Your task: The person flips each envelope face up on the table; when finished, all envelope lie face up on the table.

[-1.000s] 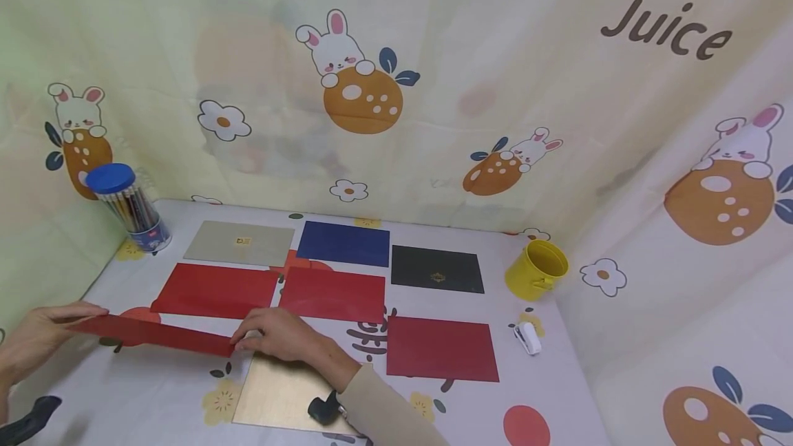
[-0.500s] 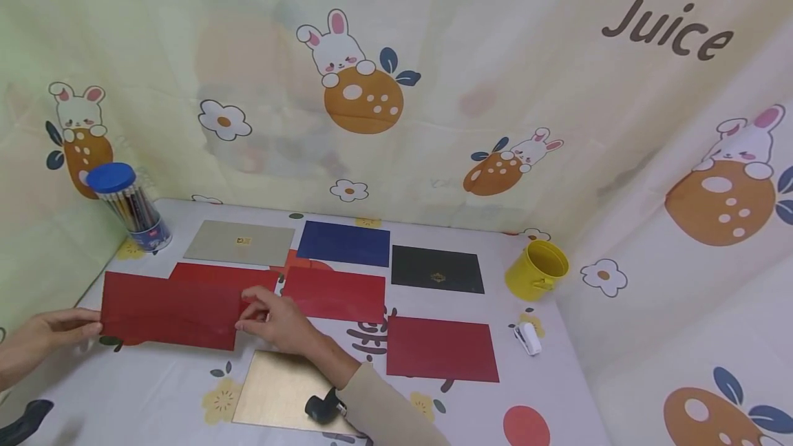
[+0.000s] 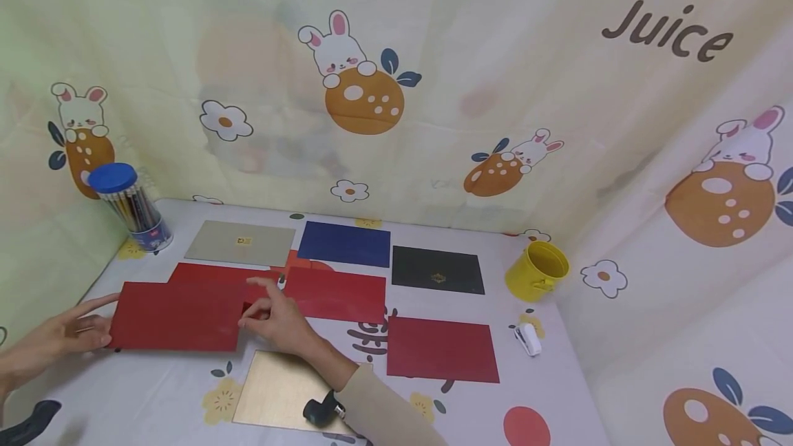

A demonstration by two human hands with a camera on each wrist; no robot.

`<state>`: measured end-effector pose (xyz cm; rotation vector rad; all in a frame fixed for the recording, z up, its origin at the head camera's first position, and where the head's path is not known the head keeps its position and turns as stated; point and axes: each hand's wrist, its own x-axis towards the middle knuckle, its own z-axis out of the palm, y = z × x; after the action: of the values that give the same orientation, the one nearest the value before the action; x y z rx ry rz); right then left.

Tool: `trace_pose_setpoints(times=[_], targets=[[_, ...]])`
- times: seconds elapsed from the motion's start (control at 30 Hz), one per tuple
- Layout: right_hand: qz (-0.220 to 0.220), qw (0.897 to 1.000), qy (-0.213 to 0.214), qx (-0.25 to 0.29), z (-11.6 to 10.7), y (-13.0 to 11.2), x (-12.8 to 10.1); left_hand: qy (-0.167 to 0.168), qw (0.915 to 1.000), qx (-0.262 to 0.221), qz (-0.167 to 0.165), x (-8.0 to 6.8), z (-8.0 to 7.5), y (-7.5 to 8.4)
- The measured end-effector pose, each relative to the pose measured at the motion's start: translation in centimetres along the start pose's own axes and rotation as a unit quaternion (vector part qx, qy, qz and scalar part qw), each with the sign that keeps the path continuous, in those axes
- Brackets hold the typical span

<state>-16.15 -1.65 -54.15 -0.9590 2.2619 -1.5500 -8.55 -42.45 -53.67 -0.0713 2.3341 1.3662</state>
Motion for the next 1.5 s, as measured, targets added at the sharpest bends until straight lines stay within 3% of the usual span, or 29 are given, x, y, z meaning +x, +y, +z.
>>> trace_pose_setpoints(times=[0.2, 0.37, 0.47, 0.67, 0.87, 1.17, 1.27, 1.5], targets=[[0.013, 1.0, -0.013, 0.019, 0.2, 0.0, -0.2, -0.008, 0.9997, -0.015, 0.017, 0.2, 0.2, -0.2], [0.029, 0.999, -0.02, 0.016, 0.5, 0.1, -0.2, -0.023, 0.9997, -0.01, 0.006, 0.3, -0.2, 0.0], [0.037, 0.999, -0.022, 0.015, 0.6, 0.2, -0.2, -0.023, 0.9995, 0.014, -0.017, 0.4, -0.2, 0.3], [0.074, 0.996, -0.023, 0.035, 0.6, 0.0, -0.1, 0.001, 0.9949, 0.088, -0.05, 0.9, -0.2, 0.8], [0.109, 0.993, -0.023, 0.044, 0.7, 0.2, -0.3, 0.019, 0.9958, 0.081, -0.037, 0.8, 0.2, 0.7], [0.104, 0.994, -0.028, -0.027, 1.2, 0.7, -0.1, 0.019, 0.9979, 0.061, 0.007, 0.5, 0.6, 0.8], [0.099, 0.993, -0.033, -0.06, 1.4, 0.7, -0.1, 0.016, 0.9984, 0.054, 0.008, 0.5, 0.7, 0.9], [0.102, 0.988, -0.039, -0.111, 1.7, 0.6, -0.1, 0.02, 0.9957, 0.09, -0.004, 0.7, 0.7, 1.0]])
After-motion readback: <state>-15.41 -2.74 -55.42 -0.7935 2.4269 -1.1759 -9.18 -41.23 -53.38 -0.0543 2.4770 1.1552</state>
